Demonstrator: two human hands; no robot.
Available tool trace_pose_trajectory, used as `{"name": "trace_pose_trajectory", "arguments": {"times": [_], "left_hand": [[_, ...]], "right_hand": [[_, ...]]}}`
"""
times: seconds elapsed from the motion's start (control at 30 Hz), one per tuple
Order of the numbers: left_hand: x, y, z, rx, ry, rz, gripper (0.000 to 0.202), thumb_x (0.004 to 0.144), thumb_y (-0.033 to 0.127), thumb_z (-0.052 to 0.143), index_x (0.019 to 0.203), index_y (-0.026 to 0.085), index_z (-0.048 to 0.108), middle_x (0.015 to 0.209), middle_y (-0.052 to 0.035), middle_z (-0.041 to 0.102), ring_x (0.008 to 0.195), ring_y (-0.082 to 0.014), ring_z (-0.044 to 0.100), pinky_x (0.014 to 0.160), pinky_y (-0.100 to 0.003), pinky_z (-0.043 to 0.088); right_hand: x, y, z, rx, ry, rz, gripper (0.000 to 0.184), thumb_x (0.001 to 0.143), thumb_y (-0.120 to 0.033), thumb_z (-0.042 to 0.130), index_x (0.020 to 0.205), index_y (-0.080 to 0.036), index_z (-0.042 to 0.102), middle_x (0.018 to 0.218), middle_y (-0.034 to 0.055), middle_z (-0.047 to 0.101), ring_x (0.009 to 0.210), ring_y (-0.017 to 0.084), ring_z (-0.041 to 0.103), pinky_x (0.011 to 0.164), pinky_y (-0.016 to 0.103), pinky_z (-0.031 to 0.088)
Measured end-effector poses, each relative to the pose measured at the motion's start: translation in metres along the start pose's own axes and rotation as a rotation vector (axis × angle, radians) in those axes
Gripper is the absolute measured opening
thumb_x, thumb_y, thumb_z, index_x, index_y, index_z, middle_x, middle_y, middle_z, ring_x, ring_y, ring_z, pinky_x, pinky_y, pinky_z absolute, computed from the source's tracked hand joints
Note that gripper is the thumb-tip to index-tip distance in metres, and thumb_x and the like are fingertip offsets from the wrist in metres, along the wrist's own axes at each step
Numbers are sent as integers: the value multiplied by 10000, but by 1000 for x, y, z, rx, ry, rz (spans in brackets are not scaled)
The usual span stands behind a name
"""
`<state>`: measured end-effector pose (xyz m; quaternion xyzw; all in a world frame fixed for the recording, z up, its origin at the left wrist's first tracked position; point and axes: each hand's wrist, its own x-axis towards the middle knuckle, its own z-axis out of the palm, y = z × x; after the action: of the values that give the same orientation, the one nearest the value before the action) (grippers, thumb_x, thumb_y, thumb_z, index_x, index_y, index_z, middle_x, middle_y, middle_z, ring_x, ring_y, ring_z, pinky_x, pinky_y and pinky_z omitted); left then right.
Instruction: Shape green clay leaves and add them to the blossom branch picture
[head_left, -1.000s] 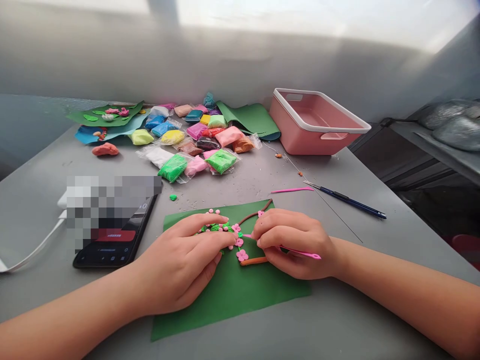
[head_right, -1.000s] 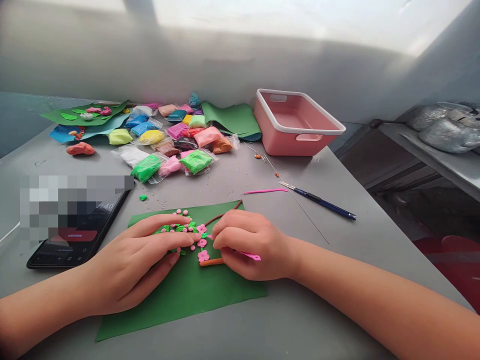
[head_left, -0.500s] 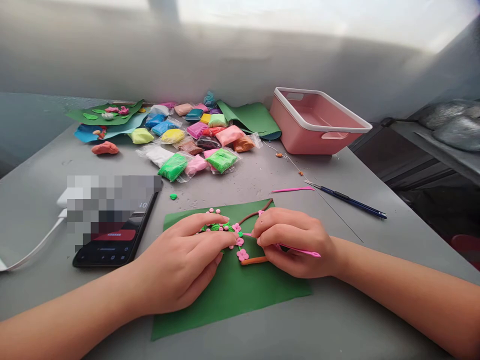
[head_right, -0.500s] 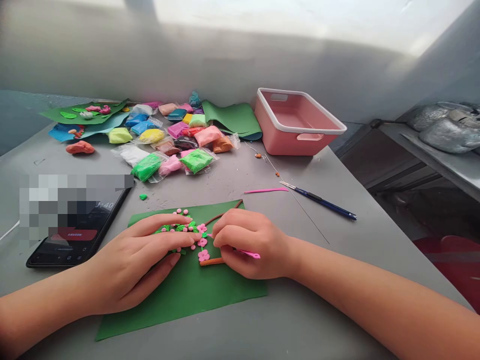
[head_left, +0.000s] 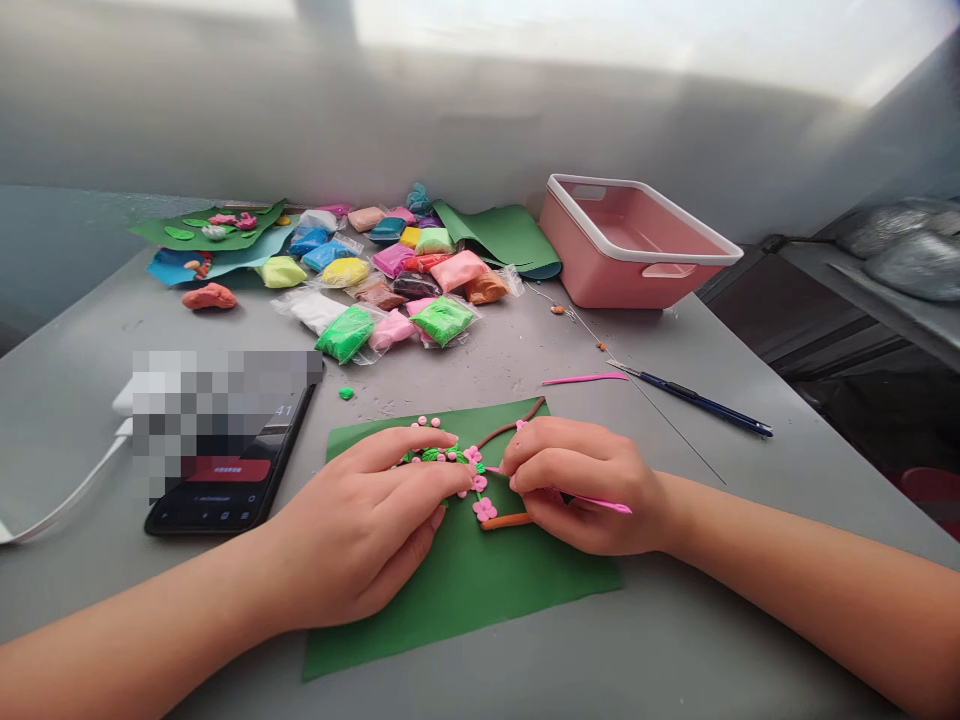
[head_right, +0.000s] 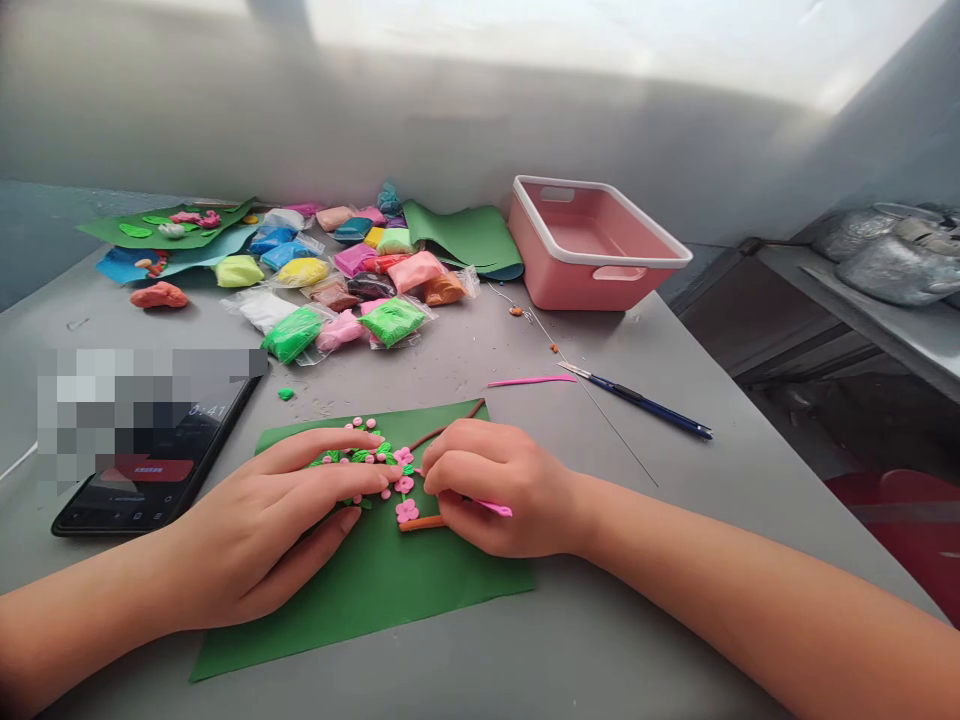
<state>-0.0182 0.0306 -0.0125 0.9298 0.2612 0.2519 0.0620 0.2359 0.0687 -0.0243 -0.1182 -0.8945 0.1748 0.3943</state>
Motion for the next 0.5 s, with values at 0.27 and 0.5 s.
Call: {"name": "trace_pose_trajectory", "arguments": {"times": [0.27,0.5], "left_hand": [[0,0,-1,14,13,23,336,918,48,479,1240,110,553,1152,-95,757,1235,-248,597,1047,-371,526],[2,0,-1,22,-35,40,338,930,54,458,1249,103,561,1233,-98,734,1289,-255,568,1078,-379,505]], "right_hand": [[-1,0,0,-4,-14,-6,209,830,30,538,873,-172,570,807,66,665,791,143,661,712,263,577],[-1,0,-1,-15,-22,-9,196,846,14,530,877,-175,573,808,72,666,794,145,668,701,256,582]]}}
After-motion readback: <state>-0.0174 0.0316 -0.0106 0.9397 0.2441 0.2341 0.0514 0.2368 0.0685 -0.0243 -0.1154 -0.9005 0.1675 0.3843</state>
